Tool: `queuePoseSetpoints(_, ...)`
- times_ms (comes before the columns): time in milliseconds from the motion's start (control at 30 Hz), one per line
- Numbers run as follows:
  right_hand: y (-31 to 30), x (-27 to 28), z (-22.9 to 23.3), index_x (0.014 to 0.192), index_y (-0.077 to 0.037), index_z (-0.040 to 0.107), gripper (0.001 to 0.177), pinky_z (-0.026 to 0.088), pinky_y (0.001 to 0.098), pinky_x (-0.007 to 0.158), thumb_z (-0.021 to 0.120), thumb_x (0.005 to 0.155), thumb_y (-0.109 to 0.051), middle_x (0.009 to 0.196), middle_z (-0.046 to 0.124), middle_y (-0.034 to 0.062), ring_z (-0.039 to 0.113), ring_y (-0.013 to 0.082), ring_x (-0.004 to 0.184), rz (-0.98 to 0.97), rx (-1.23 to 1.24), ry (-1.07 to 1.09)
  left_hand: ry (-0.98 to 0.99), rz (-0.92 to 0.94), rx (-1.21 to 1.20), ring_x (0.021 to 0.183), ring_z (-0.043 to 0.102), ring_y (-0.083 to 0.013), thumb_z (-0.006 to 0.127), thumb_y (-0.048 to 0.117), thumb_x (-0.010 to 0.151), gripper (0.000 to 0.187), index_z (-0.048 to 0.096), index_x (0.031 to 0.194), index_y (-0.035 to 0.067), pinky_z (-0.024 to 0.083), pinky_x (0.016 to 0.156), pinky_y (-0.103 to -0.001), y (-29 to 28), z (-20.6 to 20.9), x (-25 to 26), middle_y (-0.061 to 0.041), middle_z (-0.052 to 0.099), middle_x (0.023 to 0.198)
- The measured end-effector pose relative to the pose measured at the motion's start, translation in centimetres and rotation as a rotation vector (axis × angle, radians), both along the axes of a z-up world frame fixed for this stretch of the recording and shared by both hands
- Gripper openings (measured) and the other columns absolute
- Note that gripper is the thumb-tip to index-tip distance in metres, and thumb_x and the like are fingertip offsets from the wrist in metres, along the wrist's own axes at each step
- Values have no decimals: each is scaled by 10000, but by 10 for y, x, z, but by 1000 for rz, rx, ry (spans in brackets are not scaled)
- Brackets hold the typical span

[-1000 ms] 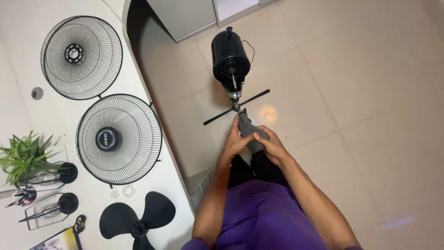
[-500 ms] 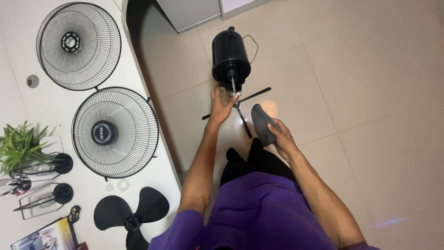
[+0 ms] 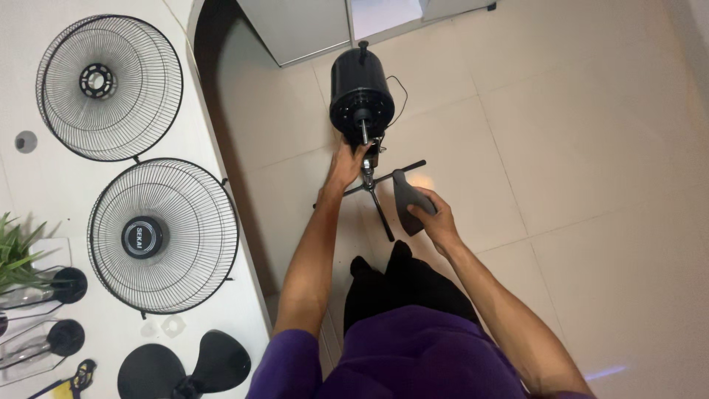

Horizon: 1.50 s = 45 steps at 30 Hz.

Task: The person wipes the exterior of a black fan motor housing with a gray cloth, rotating the motor to reach different sides. The person then wipes the metal stand and places the cloth on a nearby table.

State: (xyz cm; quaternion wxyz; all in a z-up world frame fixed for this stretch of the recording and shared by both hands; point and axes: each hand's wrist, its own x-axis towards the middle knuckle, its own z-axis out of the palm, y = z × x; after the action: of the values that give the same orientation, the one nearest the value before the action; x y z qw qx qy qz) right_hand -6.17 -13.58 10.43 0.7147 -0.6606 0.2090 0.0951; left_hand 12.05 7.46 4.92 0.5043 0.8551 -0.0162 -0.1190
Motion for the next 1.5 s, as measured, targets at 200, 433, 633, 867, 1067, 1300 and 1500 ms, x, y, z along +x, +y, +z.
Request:
queuePoseSetpoints(200, 17, 55, -5, 1398, -67, 599, 525, 538, 334, 840, 687, 883, -14, 1102, 607, 114, 636, 215, 993, 41, -541, -402, -27, -11, -4, 1199, 636, -402, 704, 411, 914, 738, 395, 1483, 57, 502, 1008, -450, -24, 30, 38, -240, 645, 1299)
queuePoseSetpoints(433, 30, 131, -33, 1453, -57, 584, 614, 518, 399, 857, 631, 852, 57, 1078, 515, 180, 562, 303, 1003, -42, -790, -690, -257, -90, -79, 1233, 637, -346, 684, 415, 946, 609, 537, 1383, 16, 498, 1038, -436, -46, 33, 83, -200, 652, 1306)
queuePoseSetpoints(633, 31, 173, -80, 1413, -75, 633, 606, 449, 464, 1041, 644, 828, 83, 1248, 499, 210, 469, 388, 1203, 42, -982, -873, -229, -155, -99, 1180, 646, -308, 684, 503, 899, 657, 622, 1317, 0, 524, 1000, -409, -54, 19, 119, -182, 646, 1254)
queuePoseSetpoints(867, 38, 170, -128, 1410, -68, 616, 583, 348, 533, 1165, 679, 841, 47, 1388, 433, 222, 376, 435, 1347, 74, -1159, -992, -296, -203, -339, 1238, 618, -319, 734, 539, 851, 748, 572, 1295, -42, 469, 1077, -453, -57, -13, 140, -204, 650, 1243)
queuePoseSetpoints(1067, 35, 191, -136, 1384, -111, 626, 541, 334, 549, 1176, 711, 857, -21, 1407, 422, 214, 328, 471, 1390, 13, -1255, -1020, -179, -170, -499, 1061, 690, -290, 700, 565, 834, 772, 531, 1283, -41, 570, 929, -402, -64, -41, 155, -188, 654, 1118)
queuePoseSetpoints(1300, 22, 219, -138, 1533, -68, 488, 645, 300, 619, 1234, 669, 917, -11, 1619, 299, 297, 235, 571, 1511, 13, -1247, -950, -30, -337, -852, 1086, 680, -193, 529, 557, 958, 640, 632, 1244, -6, 514, 999, -325, -66, -52, 176, -105, 712, 1141)
queuePoseSetpoints(1500, 19, 209, -162, 1560, -68, 436, 704, 365, 611, 1182, 675, 898, -39, 1615, 264, 324, 246, 595, 1488, 88, -1219, -882, -61, -326, -844, 999, 644, -200, 528, 523, 993, 609, 652, 1229, -25, 526, 924, -348, -78, -66, 184, -97, 692, 1084)
